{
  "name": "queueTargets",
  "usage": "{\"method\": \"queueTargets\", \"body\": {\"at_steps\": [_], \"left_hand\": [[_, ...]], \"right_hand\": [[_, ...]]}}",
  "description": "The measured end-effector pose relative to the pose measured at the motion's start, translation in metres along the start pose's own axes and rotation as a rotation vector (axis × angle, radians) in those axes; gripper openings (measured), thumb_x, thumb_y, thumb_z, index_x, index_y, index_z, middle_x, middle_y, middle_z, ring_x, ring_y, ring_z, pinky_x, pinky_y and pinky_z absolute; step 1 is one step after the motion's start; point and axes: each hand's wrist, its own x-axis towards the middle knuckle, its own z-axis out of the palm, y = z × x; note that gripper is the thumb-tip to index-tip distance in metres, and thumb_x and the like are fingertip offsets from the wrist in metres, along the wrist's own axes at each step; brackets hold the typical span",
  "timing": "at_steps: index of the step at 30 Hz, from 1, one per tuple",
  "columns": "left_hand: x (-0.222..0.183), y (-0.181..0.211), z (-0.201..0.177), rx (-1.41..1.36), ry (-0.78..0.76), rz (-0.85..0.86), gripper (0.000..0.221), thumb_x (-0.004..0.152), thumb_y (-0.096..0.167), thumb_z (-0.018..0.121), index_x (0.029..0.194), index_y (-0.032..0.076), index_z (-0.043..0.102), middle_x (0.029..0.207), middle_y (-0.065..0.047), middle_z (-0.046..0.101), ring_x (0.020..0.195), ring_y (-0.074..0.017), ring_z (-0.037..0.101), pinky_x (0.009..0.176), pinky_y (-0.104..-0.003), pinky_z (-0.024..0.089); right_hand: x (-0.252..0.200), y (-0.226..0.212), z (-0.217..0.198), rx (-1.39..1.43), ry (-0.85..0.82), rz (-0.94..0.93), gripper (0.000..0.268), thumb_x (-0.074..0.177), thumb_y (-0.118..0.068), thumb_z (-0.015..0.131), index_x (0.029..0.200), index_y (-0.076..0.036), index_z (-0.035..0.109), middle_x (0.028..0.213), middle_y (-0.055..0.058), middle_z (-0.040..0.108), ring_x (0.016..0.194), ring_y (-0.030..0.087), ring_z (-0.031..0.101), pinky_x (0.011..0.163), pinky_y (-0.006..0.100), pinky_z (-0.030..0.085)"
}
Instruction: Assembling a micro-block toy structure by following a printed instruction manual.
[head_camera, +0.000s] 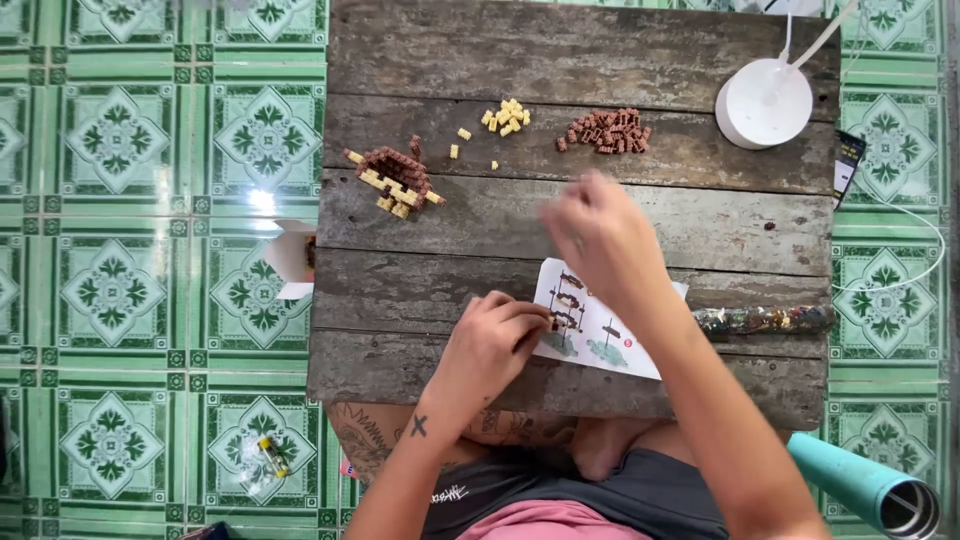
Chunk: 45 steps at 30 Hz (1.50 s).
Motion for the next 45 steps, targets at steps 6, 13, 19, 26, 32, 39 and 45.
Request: {"method": "queueTargets", "body": {"at_steps": [6, 13, 19, 26, 32, 39, 45], "left_hand": [[0.03, -0.007, -0.028, 0.056, -0.058, -0.081, 0.012, 0.103, 0.001, 0.076, 0.113, 0.004, 0.082, 0.103, -0.017, 0.082, 0.093, -0.0359, 0.079, 0.081, -0.042, 0.064], [0.142, -0.046, -0.043, 0.995, 0.162, -0.079, 0.017, 0.094, 0.005, 0.075, 0.091, 0.021, 0.072, 0.087, -0.001, 0.073, 0.089, -0.0288, 0.063, 0.079, -0.042, 0.049], [0.164, -0.093, -0.01, 0.999, 0.032, -0.242, 0.02, 0.083, -0.001, 0.077, 0.07, 0.013, 0.077, 0.062, -0.007, 0.069, 0.087, -0.0366, 0.066, 0.096, -0.058, 0.036], [0.158, -0.093, -0.007, 0.952, 0.076, -0.18, 0.024, 0.075, -0.01, 0.088, 0.071, 0.009, 0.073, 0.059, -0.003, 0.055, 0.078, -0.029, 0.062, 0.095, -0.051, 0.034], [0.113, -0.026, -0.021, 0.203, 0.042, -0.081, 0.019, 0.097, -0.004, 0.083, 0.105, 0.012, 0.083, 0.096, -0.004, 0.074, 0.092, -0.0263, 0.075, 0.098, -0.049, 0.05], [0.027, 0.03, 0.0, -0.497, 0.125, -0.254, 0.014, 0.093, 0.013, 0.095, 0.1, 0.023, 0.09, 0.094, 0.001, 0.089, 0.085, -0.0192, 0.086, 0.078, -0.033, 0.068], [0.006, 0.042, 0.008, -0.609, 0.22, -0.326, 0.013, 0.097, 0.003, 0.089, 0.106, 0.013, 0.092, 0.093, -0.006, 0.089, 0.078, -0.0161, 0.083, 0.072, -0.031, 0.067]], "right_hand": [[0.092, 0.03, 0.067, -0.071, 0.053, -0.044, 0.022, 0.093, -0.018, 0.093, 0.114, -0.018, 0.085, 0.105, 0.005, 0.059, 0.098, 0.031, 0.069, 0.082, 0.044, 0.059], [0.093, 0.031, 0.069, -0.126, 0.001, -0.046, 0.02, 0.099, -0.011, 0.083, 0.09, -0.003, 0.068, 0.108, 0.012, 0.056, 0.092, 0.034, 0.058, 0.075, 0.047, 0.059], [0.041, 0.021, -0.023, 0.337, 0.072, 0.122, 0.012, 0.107, -0.013, 0.086, 0.11, -0.018, 0.076, 0.093, -0.003, 0.072, 0.085, 0.024, 0.078, 0.077, 0.041, 0.061], [-0.034, -0.003, -0.091, 0.651, 0.086, 0.429, 0.022, 0.099, 0.005, 0.089, 0.111, -0.013, 0.088, 0.106, 0.006, 0.085, 0.085, 0.018, 0.08, 0.079, 0.031, 0.066], [-0.079, -0.032, -0.091, 0.984, 0.178, 0.66, 0.017, 0.098, 0.013, 0.081, 0.112, 0.003, 0.083, 0.116, 0.023, 0.083, 0.096, 0.023, 0.084, 0.085, 0.04, 0.072], [-0.104, -0.063, -0.079, 1.002, 0.197, 0.688, 0.023, 0.095, 0.018, 0.079, 0.113, 0.005, 0.085, 0.102, 0.022, 0.086, 0.089, 0.026, 0.088, 0.084, 0.044, 0.075], [-0.112, -0.073, -0.068, 1.008, 0.167, 0.775, 0.021, 0.096, 0.011, 0.083, 0.115, 0.005, 0.085, 0.1, 0.019, 0.088, 0.088, 0.019, 0.085, 0.084, 0.04, 0.074]]}}
